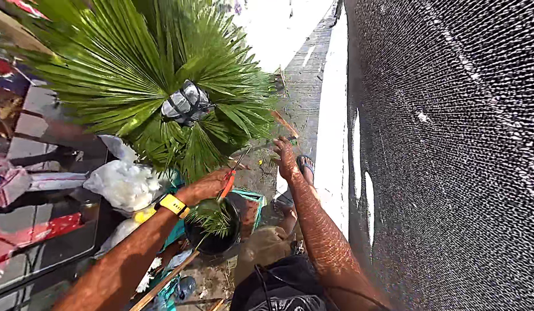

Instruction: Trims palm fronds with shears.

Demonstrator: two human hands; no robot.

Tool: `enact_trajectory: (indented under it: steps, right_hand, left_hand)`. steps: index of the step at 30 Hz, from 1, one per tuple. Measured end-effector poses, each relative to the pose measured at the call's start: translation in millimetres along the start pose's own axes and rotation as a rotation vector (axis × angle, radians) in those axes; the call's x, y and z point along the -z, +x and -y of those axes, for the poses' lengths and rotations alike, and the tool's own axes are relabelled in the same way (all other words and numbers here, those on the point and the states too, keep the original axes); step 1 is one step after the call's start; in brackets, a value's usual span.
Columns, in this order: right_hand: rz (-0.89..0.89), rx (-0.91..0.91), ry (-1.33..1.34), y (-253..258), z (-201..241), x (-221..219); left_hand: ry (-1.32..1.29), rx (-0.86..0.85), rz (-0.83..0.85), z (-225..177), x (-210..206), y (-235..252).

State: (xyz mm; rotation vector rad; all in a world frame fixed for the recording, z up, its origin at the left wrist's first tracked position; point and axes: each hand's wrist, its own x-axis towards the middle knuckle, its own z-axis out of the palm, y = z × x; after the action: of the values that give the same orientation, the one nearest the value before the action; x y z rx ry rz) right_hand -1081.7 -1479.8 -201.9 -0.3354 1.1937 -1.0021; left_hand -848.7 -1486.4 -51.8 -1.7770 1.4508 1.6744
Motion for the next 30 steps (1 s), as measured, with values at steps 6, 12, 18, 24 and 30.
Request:
enact_trajectory:
  steps: [6, 12, 18, 24, 30]
  right_hand:
    - [0.222, -0.154, 0.182, 29, 7, -31]
    - [0.209, -0.068, 0.297, 39, -15, -39]
    - [0.127, 0.074, 0.213, 35, -1, -35]
    - [0.127, 0.029, 0.148, 31, 9, -24]
    - [0.13, -0.027, 0.208, 34, 7, -28]
  left_hand:
    - [0.055, 0.006, -0.069, -17, 5, 21]
    - [0.223, 0.102, -0.183, 31, -3, 30]
    - [0.311, 0.055, -0.386, -2, -8, 69]
    - [0.39, 0.023, -0.269, 39, -13, 55]
    - [0.169, 0.002, -0.164, 15, -10, 40]
